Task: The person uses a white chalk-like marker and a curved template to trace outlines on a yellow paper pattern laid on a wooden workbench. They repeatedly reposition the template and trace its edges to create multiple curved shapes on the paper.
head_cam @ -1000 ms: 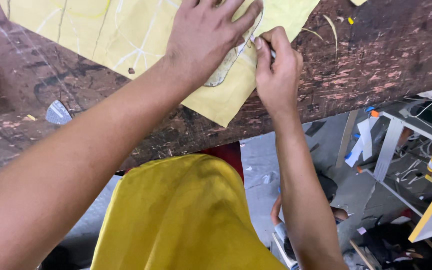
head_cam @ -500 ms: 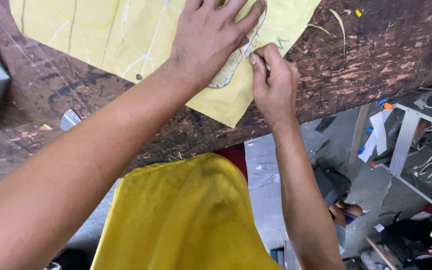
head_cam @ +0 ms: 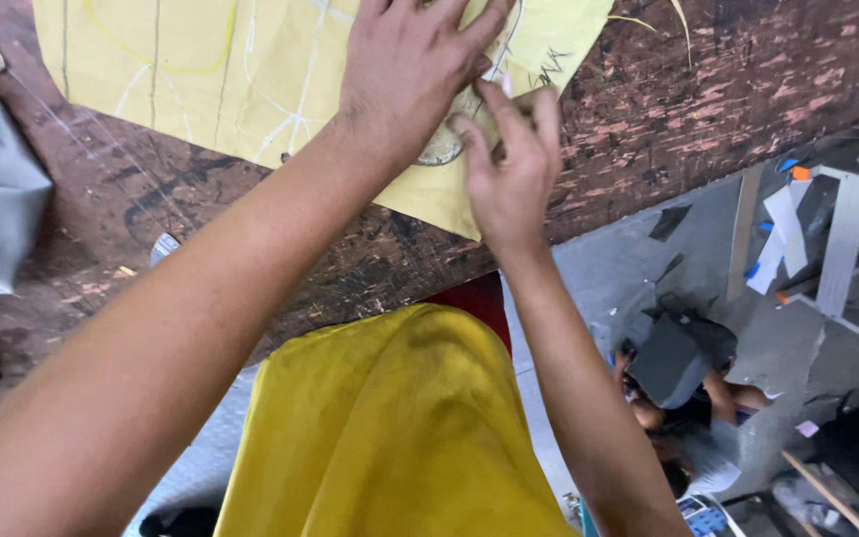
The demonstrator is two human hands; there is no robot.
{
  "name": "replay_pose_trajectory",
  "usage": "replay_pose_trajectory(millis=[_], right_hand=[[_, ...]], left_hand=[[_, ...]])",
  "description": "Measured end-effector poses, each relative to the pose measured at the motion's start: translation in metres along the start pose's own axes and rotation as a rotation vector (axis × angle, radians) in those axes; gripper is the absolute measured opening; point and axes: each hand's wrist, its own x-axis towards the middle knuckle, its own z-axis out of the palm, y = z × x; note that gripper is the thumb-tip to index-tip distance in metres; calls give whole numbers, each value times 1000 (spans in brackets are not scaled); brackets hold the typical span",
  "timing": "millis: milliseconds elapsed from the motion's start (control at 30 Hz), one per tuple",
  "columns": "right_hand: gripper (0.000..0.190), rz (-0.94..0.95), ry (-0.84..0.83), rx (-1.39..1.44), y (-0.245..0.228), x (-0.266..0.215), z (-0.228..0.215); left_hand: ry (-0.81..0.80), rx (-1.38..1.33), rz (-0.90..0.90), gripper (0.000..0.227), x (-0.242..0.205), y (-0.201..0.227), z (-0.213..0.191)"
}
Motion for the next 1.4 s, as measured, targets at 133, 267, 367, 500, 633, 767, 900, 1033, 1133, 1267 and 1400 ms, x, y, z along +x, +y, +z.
replay_pose_trajectory(millis=[133,267,367,500,633,767,900,1033,1133,1267,1400], right_hand=[[42,-155,48,-76,0,-12,5],[43,-157,36,-198,1,-10,2],[42,-155,32,-233,-1,-12,1],[41,-156,63,-248,-1,-10,3],[40,-109,25,-137,3,-12,-1],[29,-15,54,-6,0,1,-12],[37,387,20,314,0,-3,-26],[18,116,25,172,3,2,-19],[10,112,43,138,2,-1,-14],[8,-57,97,61,6,2,-9],[4,-85,117,-135,2,-5,-6]], left_hand=[[32,52,29,66,5,-3,-12],[-213,-75,104,66,8,-19,-37],[-361,120,265,121,9,-24,-52],[-422,99,220,123,15,-19,-62],[-458,96,210,122,14,-11,-65],[-471,76,200,123,22,-14,-68],[-504,73,194,126,15,-9,-65],[-486,93,200,124,13,-14,-60],[-449,113,216,125,9,-11,-59],[-443,101,233,124,10,-12,-54],[-433,54,249,123,3,-17,-49]])
